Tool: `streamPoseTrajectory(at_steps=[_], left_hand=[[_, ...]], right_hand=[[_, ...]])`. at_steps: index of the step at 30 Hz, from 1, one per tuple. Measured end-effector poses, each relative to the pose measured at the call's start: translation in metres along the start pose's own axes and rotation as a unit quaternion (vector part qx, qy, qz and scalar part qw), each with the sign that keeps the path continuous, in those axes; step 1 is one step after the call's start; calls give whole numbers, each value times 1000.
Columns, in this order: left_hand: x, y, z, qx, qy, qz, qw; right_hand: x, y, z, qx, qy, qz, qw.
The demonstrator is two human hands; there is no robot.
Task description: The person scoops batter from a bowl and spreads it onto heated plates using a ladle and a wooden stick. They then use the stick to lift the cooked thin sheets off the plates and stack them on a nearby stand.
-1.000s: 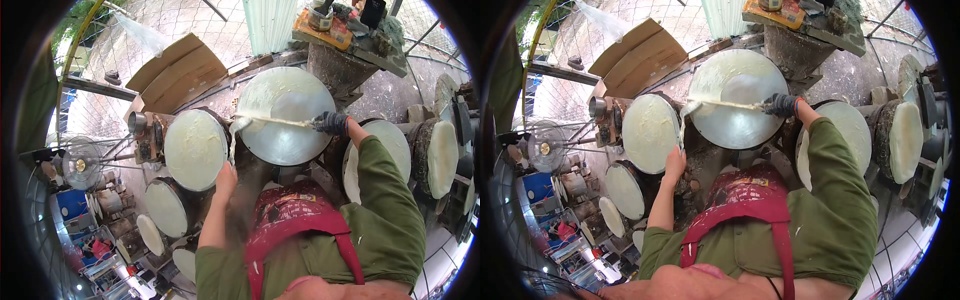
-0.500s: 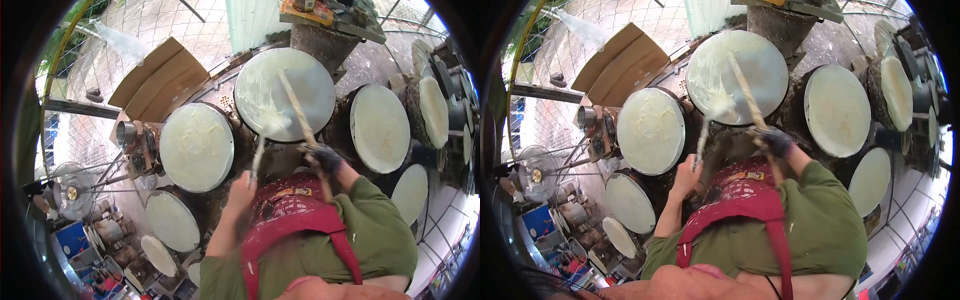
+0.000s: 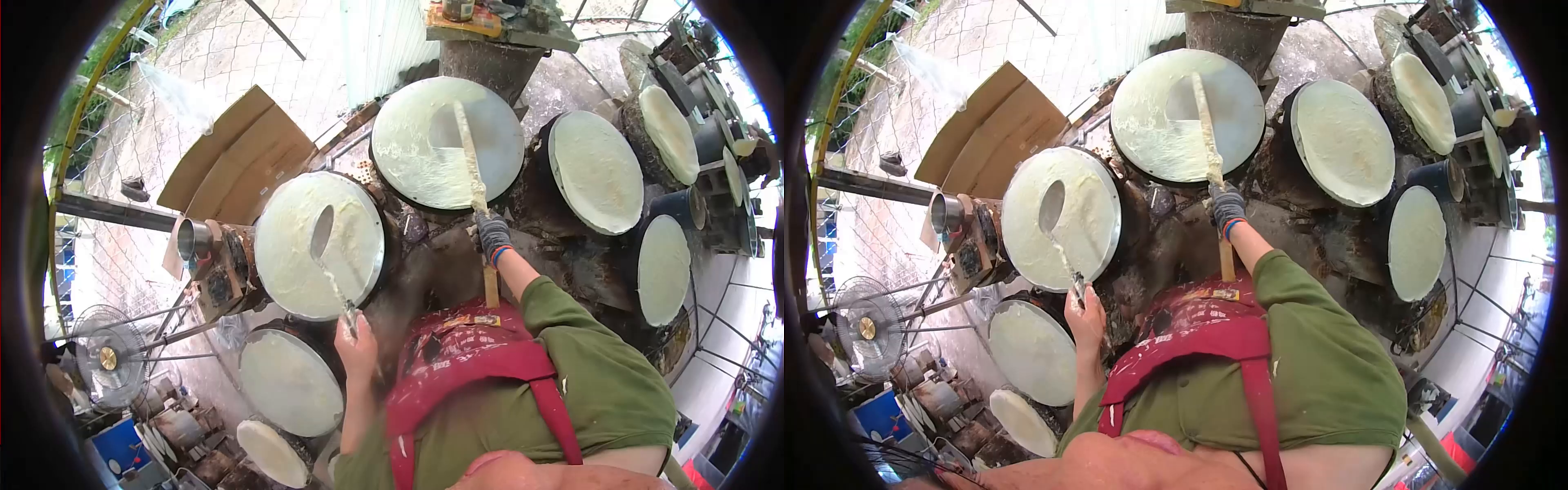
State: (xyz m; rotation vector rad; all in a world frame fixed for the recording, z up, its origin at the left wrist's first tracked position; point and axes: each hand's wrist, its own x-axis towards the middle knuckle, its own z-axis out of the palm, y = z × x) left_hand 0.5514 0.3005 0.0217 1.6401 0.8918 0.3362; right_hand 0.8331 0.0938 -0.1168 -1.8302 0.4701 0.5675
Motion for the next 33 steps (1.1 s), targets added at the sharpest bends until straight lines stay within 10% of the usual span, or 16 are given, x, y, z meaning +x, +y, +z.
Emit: streamPoseTrajectory(at_steps=[2,5,14,15,17,20,26,27,33], left_hand=[[-11,9,4,-27,21,-44,998],[-21,18,16,-83,27,-69,994],[-37,64,69,-76,39,-81,993],[-38,68,78,-67,42,-80,994],[-40,73,92,-55,42,-92,993],[-42,84,114,-67,47,-103,991],[-51,95,156,-66,65,-121,988],[-53,95,162,-62,68,-122,988],[-68,105,186,-68,111,-145,981]], right_hand=[[-17,-5,-1,134,-64,51,988],[25,70,24,-389,28,-344,854],[31,-23,-79,-210,-94,-135,964],[39,12,-71,-407,-6,-483,775],[10,10,-82,-433,-93,-286,850],[34,-3,-118,-401,-21,-233,886],[86,-32,-152,-332,-56,-257,906],[79,-12,-155,-412,-83,-405,812],[105,-25,-183,-348,-29,-296,889]])
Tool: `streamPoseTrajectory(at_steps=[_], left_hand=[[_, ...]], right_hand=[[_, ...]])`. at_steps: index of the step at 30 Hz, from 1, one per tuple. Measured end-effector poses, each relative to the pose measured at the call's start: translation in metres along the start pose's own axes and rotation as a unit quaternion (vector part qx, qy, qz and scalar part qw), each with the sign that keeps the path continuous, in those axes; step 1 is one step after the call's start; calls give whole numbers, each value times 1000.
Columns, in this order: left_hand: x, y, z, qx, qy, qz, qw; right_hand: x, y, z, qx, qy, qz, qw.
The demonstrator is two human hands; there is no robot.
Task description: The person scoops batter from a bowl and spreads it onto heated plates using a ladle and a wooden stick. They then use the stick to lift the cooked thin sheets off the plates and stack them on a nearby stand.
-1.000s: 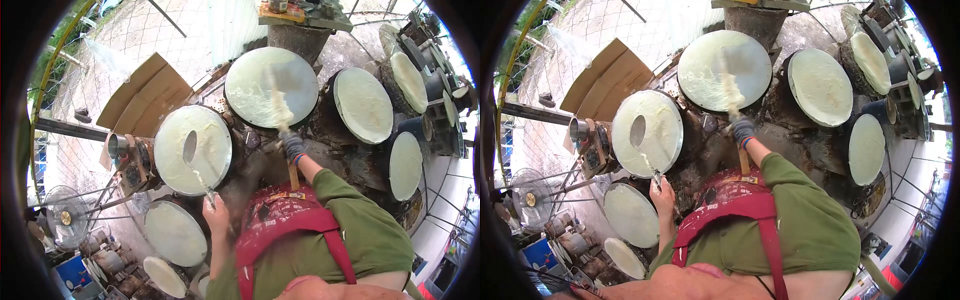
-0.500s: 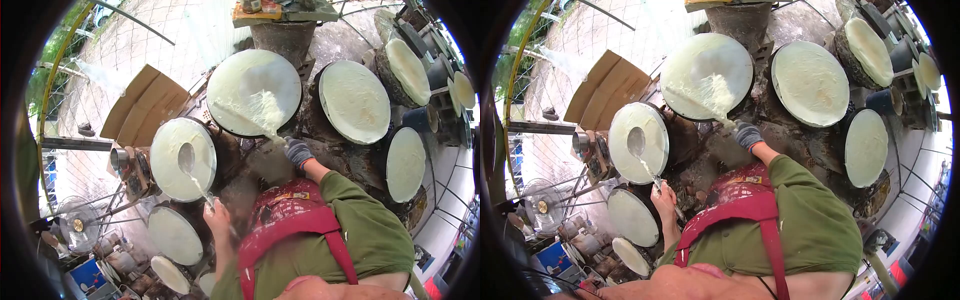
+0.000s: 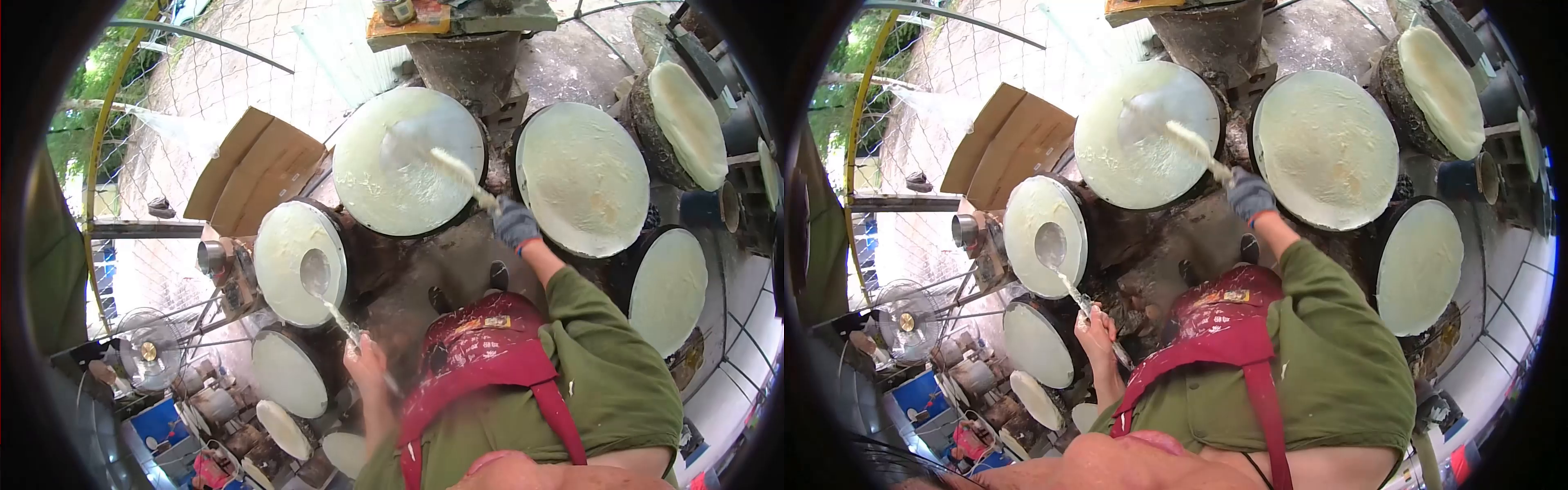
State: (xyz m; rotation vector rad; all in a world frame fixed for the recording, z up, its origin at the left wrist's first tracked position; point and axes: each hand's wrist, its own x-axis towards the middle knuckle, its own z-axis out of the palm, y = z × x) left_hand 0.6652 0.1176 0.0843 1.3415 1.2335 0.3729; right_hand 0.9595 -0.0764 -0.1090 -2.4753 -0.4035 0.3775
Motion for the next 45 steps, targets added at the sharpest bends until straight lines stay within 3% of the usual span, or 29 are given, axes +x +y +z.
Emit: streamPoseTrajectory(at_steps=[2,5,6,8,11,16,23,26,28,29,31,32,34,36,37,40,44,45], left_hand=[[0,1,6,4,3,-1,1000],[3,6,15,16,-4,-10,1000],[6,7,18,23,-10,-9,1000],[10,9,22,32,-21,-9,999],[12,14,28,21,-31,-19,999],[5,7,21,30,12,-55,998],[-20,-5,-9,18,74,-67,995],[-18,-5,-17,7,75,-64,995],[-11,1,-14,1,65,-61,996],[-9,5,-14,3,63,-59,996],[-4,13,-16,-1,53,-59,997],[1,14,-16,9,34,-44,998],[13,16,-16,28,-2,-13,1000],[23,24,-10,21,-34,-1,999],[26,27,-9,17,-48,3,999],[37,28,-9,-23,-74,10,997],[33,35,-8,-14,-87,42,995],[35,30,-10,-18,-93,44,995]], right_hand=[[43,12,5,13,40,-15,999],[57,0,5,6,12,5,1000],[43,5,20,-35,-22,-31,999],[3,-5,12,19,8,-30,999],[22,0,9,-19,7,59,998],[155,-17,-6,-64,13,23,998],[261,-92,-37,-98,71,-47,992],[229,-96,7,15,162,-212,964],[142,-108,-36,31,-75,-86,993],[108,-95,-38,55,-62,-102,991],[55,-35,-2,214,88,-68,970],[33,-5,19,360,82,-16,929],[-2,-4,17,485,4,107,868],[-26,-18,2,446,-134,248,849],[-21,-10,10,401,-141,171,889],[10,2,5,511,-69,111,849],[10,-16,-17,418,-151,176,878],[4,-31,-14,411,-120,142,892]])
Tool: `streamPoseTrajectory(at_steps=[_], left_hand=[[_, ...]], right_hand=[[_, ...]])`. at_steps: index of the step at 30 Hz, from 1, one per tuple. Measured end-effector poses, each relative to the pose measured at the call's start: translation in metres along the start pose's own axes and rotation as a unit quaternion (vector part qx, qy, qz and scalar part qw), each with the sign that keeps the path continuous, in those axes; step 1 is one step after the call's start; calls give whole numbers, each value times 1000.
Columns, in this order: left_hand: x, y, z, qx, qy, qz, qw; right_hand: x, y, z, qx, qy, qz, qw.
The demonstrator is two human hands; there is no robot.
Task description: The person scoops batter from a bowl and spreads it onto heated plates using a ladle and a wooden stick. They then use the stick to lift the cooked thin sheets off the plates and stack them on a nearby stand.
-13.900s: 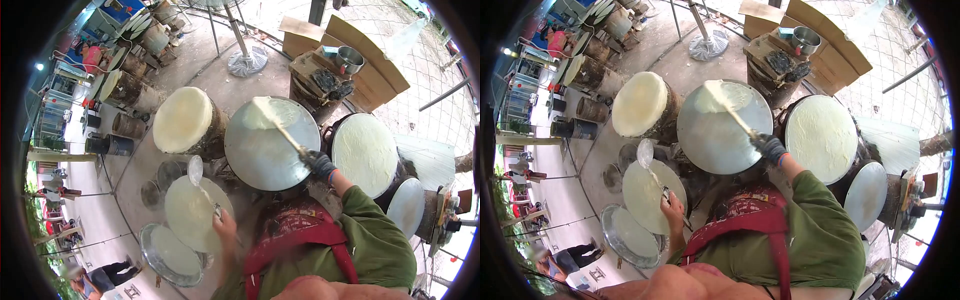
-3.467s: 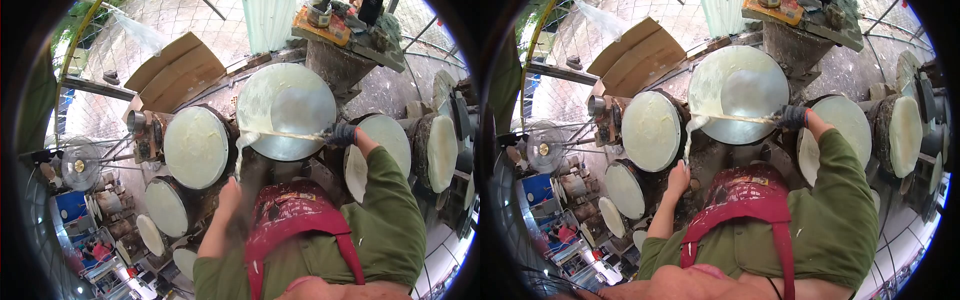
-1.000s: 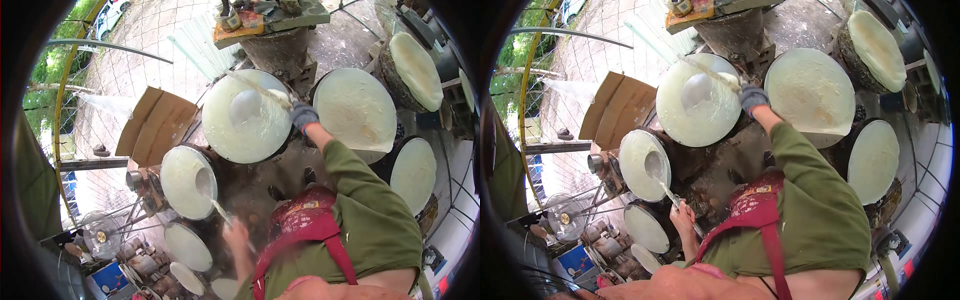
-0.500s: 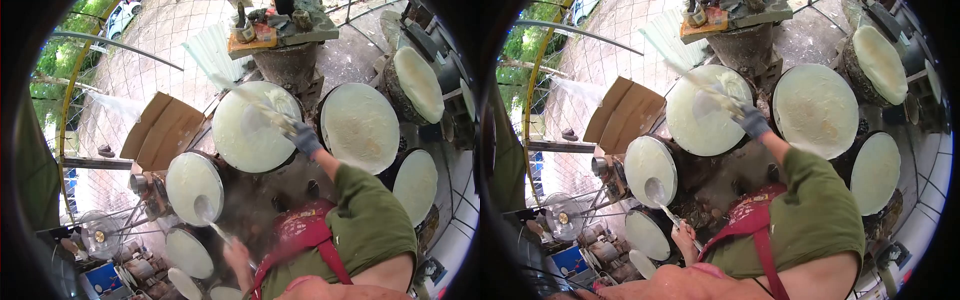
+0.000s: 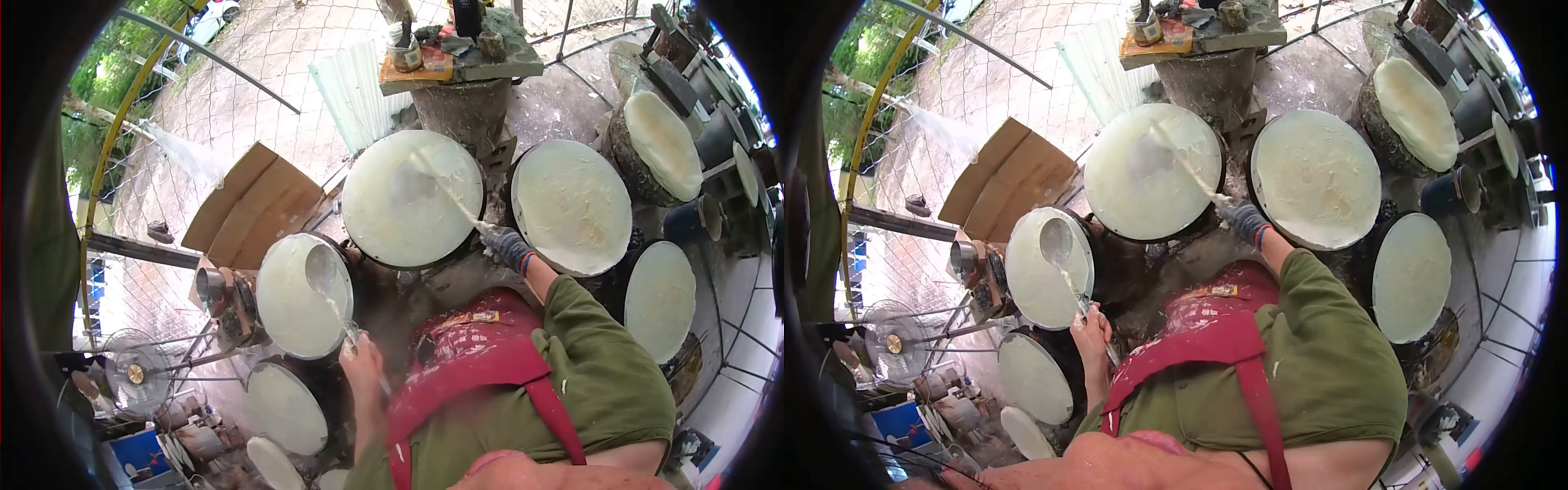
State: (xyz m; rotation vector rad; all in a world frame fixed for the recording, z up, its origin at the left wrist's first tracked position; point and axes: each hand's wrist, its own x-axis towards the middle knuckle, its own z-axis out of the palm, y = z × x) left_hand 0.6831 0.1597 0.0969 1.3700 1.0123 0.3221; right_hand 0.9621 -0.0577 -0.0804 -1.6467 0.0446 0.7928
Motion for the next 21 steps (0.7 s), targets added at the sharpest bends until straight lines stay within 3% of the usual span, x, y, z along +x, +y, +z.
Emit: streamPoseTrajectory(at_steps=[3,4,7,8,12,15,16,19,21], left_hand=[[7,-8,-7,-13,-11,7,1000],[5,-7,-7,-19,-8,9,1000],[1,-11,-3,-21,10,1,1000],[0,-11,0,-17,16,-3,1000],[-12,-15,17,-19,35,-42,998],[-21,-22,24,-21,53,-58,997],[-24,-23,27,-22,57,-59,996],[-31,-23,33,-18,61,-65,996],[-32,-21,32,-7,57,-65,996]], right_hand=[[1,-19,-4,0,-34,46,998],[57,36,-16,78,-25,-48,995],[72,25,-37,-166,-13,6,986],[70,34,-28,-6,-54,-5,999],[72,40,-23,-212,-98,-151,961],[61,-25,-43,-85,-95,-39,991],[57,-45,-48,-186,-65,-81,977],[67,-34,-39,-176,-133,12,975],[61,-36,-45,-228,-173,-44,957]])
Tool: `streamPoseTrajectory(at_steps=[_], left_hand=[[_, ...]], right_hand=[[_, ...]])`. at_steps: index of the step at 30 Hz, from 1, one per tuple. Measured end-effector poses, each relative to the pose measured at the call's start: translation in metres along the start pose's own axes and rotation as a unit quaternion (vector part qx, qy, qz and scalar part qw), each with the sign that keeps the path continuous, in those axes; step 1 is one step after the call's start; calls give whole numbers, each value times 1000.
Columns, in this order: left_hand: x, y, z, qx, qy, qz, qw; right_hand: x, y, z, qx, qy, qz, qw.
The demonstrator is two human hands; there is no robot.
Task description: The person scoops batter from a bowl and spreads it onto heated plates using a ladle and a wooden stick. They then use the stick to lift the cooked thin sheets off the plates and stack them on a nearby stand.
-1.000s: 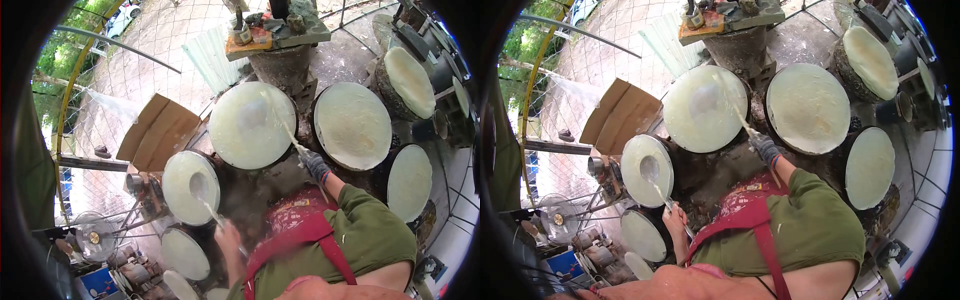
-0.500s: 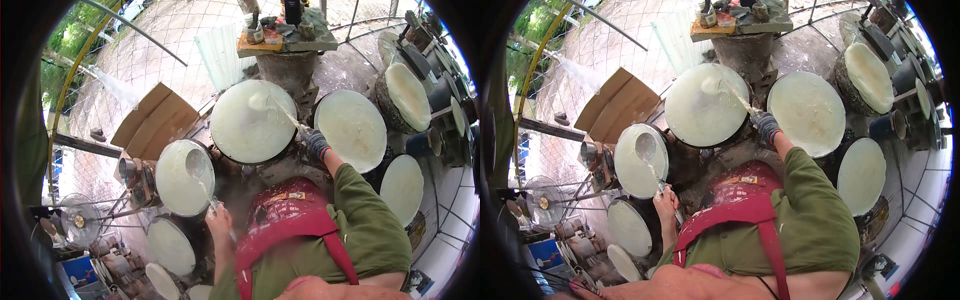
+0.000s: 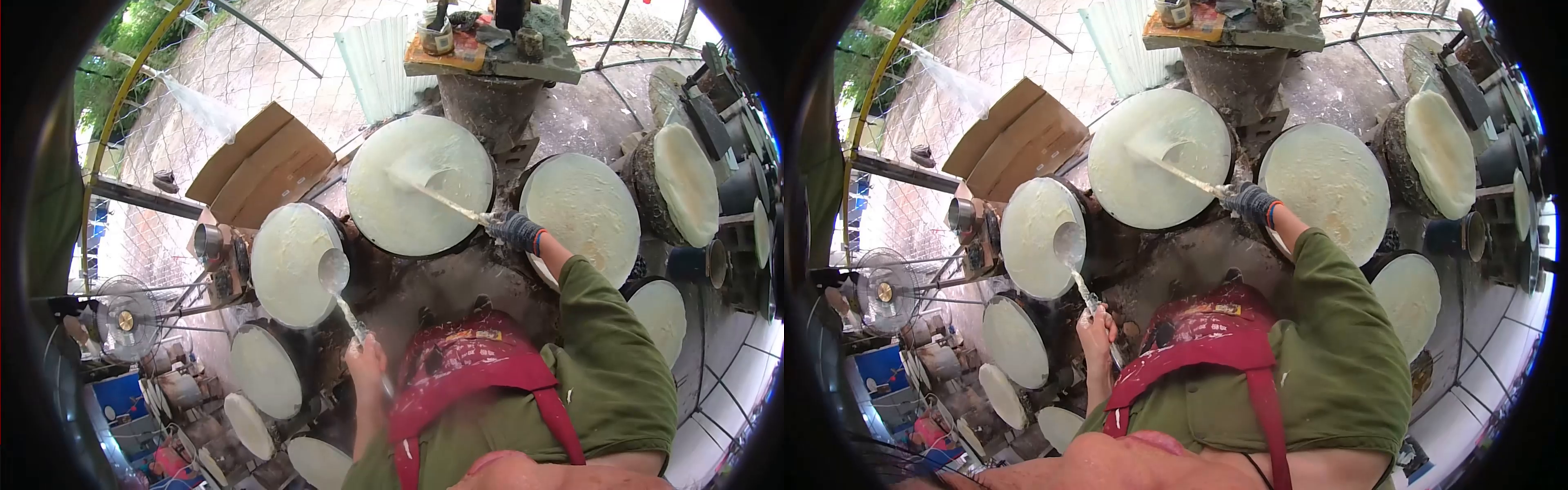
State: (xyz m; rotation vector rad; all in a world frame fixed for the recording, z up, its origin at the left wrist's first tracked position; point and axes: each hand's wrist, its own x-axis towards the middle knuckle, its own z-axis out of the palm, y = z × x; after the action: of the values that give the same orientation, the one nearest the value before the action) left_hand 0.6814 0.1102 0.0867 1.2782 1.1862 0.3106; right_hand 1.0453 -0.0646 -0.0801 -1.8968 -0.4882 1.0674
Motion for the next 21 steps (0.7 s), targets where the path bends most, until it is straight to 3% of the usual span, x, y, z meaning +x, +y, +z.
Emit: streamPoseTrajectory(at_steps=[2,3,6,9,13,16,17,18,20,21], left_hand=[[8,3,0,16,-7,9,1000],[15,5,-1,21,-19,14,999],[50,12,1,31,-60,27,997],[94,27,9,24,-111,34,993],[145,37,13,22,-187,30,982],[163,43,15,0,-229,17,973],[168,42,14,-7,-234,13,972],[171,39,12,-11,-239,8,971],[178,33,12,-28,-240,8,970],[181,31,12,-38,-239,9,970]], right_hand=[[-9,-4,-9,-64,-27,-59,996],[-5,-5,-14,136,-45,-9,990],[7,-11,-18,-55,36,1,998],[-11,-12,-10,-129,-6,-61,990],[-83,-31,4,-148,-12,71,986],[-121,-1,28,-221,209,-186,934],[-130,-10,46,-204,202,72,955],[-127,10,80,-232,325,-46,916],[-104,25,142,-399,298,26,867],[-98,11,163,-411,295,32,862]])
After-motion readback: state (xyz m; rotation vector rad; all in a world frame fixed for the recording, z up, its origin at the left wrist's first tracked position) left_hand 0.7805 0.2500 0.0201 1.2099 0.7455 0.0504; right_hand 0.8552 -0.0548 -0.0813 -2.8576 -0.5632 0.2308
